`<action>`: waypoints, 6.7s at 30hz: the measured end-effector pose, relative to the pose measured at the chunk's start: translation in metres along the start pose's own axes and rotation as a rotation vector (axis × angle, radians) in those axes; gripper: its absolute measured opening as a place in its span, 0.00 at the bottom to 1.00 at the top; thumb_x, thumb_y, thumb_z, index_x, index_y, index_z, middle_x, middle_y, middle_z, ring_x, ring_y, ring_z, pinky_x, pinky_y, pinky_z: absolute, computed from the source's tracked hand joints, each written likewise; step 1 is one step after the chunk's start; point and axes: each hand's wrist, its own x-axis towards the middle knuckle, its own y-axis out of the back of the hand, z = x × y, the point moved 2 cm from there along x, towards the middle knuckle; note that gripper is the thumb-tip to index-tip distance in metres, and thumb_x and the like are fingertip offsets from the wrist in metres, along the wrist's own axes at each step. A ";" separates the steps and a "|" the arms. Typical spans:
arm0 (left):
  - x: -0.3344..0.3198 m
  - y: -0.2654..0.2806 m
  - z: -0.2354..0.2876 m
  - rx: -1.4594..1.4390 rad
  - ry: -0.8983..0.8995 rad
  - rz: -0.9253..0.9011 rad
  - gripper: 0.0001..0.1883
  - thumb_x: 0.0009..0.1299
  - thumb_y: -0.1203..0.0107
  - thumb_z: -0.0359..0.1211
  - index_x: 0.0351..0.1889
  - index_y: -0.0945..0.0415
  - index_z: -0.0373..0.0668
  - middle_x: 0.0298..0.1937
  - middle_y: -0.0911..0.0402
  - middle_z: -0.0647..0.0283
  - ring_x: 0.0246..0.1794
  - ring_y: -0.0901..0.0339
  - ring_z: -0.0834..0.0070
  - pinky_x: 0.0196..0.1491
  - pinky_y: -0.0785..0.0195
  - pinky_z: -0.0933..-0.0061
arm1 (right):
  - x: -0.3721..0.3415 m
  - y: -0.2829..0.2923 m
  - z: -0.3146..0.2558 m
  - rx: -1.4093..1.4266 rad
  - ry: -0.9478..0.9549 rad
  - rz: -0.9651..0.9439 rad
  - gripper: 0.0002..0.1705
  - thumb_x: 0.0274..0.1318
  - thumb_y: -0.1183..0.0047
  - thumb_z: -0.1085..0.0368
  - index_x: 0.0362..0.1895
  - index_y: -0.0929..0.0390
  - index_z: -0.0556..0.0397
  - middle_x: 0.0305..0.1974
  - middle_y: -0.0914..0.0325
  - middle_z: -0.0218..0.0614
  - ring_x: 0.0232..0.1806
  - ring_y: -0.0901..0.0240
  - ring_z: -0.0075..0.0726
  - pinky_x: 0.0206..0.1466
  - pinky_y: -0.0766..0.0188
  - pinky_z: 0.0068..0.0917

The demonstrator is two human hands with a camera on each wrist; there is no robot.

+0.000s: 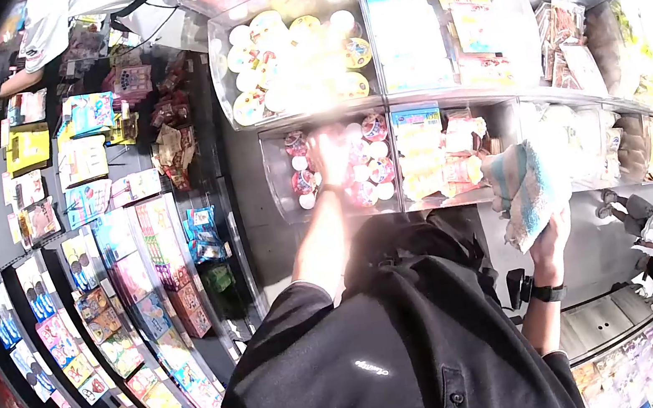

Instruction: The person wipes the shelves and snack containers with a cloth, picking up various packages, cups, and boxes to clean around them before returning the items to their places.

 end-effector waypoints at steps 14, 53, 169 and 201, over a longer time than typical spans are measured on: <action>0.018 0.048 0.018 0.002 0.069 -0.381 0.06 0.58 0.50 0.30 0.28 0.22 0.40 0.33 0.22 0.53 0.42 0.26 0.59 0.42 0.32 0.58 | 0.002 0.000 0.006 0.068 0.063 0.003 0.23 0.59 0.58 0.63 0.58 0.41 0.55 0.50 0.31 0.41 0.48 0.30 0.38 0.49 0.30 0.34; 0.125 0.194 0.103 -0.403 0.091 0.112 0.18 0.57 0.39 0.37 0.41 0.30 0.39 0.33 0.20 0.55 0.34 0.21 0.60 0.36 0.29 0.65 | 0.005 -0.011 0.006 0.108 0.168 -0.103 0.24 0.59 0.59 0.56 0.56 0.39 0.56 0.47 0.30 0.40 0.43 0.28 0.36 0.41 0.27 0.33; 0.181 0.081 0.048 -0.670 -0.103 -0.356 0.13 0.66 0.53 0.40 0.41 0.27 0.41 0.29 0.27 0.67 0.28 0.30 0.78 0.28 0.37 0.77 | 0.015 -0.043 0.004 -0.088 0.252 0.141 0.05 0.64 0.58 0.67 0.40 0.33 0.56 0.36 0.35 0.25 0.37 0.42 0.18 0.44 0.43 0.18; 0.010 0.194 0.235 -1.116 0.103 -0.227 0.27 0.59 0.44 0.27 0.57 0.39 0.37 0.54 0.33 0.59 0.55 0.34 0.69 0.58 0.39 0.67 | -0.006 -0.125 0.020 0.000 0.090 -0.346 0.24 0.60 0.59 0.68 0.60 0.46 0.57 0.44 0.33 0.31 0.45 0.37 0.23 0.50 0.38 0.23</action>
